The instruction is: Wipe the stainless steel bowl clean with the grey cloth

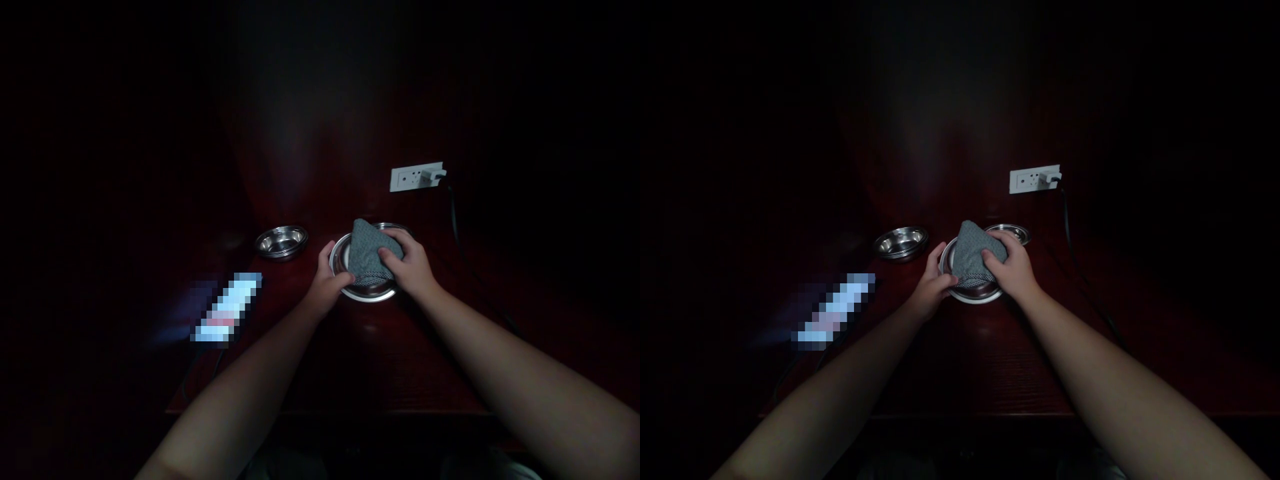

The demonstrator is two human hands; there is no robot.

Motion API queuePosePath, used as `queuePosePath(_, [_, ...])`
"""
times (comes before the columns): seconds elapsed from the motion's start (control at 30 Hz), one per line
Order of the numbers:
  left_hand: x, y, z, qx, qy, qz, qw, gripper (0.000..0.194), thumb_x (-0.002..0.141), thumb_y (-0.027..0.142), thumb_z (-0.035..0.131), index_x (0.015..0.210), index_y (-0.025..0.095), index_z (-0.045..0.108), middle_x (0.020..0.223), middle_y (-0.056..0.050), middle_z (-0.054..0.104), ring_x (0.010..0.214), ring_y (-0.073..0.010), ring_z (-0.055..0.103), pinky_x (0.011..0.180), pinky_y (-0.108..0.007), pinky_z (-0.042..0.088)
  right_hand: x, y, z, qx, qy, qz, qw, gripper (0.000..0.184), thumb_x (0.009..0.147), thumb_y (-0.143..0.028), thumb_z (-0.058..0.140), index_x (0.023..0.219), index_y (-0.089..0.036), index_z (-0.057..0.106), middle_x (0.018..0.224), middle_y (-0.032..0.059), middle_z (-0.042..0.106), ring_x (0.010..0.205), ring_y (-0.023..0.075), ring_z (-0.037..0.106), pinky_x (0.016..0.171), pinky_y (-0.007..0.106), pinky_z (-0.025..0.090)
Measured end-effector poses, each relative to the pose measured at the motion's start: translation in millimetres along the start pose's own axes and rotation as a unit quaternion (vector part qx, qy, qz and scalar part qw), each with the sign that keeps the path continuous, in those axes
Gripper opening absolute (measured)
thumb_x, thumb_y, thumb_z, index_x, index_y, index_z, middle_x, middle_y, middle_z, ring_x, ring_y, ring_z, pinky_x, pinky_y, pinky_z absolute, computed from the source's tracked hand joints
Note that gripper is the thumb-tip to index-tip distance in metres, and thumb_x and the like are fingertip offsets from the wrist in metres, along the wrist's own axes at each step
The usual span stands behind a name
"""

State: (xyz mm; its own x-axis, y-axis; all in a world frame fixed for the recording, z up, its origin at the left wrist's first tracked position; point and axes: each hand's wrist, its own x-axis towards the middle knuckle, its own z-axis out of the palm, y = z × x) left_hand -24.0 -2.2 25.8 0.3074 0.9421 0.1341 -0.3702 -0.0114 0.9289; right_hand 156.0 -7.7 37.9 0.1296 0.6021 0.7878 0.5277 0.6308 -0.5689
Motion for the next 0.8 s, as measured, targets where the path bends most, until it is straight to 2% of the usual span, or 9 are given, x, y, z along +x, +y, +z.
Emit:
queuePosePath(0.13, [-0.8,0.3,1.5,-0.01,-0.009,0.022,1.0,0.095,0.06,0.019,0.077,0.139,0.028,0.026,0.144,-0.009,0.04,0.129,-0.029,0.043,0.108,-0.048,0.033,0.3,0.1,-0.6,0.003,0.0,0.008,1.0,0.028,0.075,-0.029,0.058,0.101,-0.02,0.063,0.104,0.0083,0.065,0.1,0.0267,0.059,0.092,0.046,0.044])
queuePosePath(0.3, [2.2,-4.2,1.2,-0.015,-0.015,0.056,0.998,0.106,0.051,0.015,0.083,0.139,0.023,0.025,0.14,-0.012,0.043,0.128,-0.0276,0.045,0.109,-0.043,0.032,0.1,-1.2,-0.5,0.003,0.0,0.004,1.0,0.028,0.074,-0.028,0.059,0.101,-0.021,0.063,0.104,0.0076,0.065,0.101,0.0269,0.059,0.094,0.047,0.043])
queuePosePath(0.67, [3.6,-2.1,-1.6,-0.023,-0.021,0.034,0.999,0.096,0.052,0.008,0.073,0.137,0.024,0.03,0.138,-0.01,0.046,0.126,-0.0297,0.046,0.107,-0.047,0.035,0.3,0.6,-1.1,0.01,0.003,0.014,1.0,0.028,0.074,-0.028,0.059,0.101,-0.02,0.064,0.106,0.0083,0.065,0.101,0.027,0.06,0.093,0.047,0.043])
queuePosePath(0.8, [3.0,-0.5,0.8,-0.038,0.01,0.025,0.999,0.088,0.053,0.005,0.066,0.134,0.024,0.036,0.133,-0.009,0.05,0.123,-0.0291,0.048,0.104,-0.047,0.038,-0.5,3.1,-0.5,0.031,0.002,0.04,0.999,0.028,0.075,-0.031,0.06,0.1,-0.02,0.064,0.104,0.0081,0.066,0.098,0.0265,0.061,0.091,0.046,0.044])
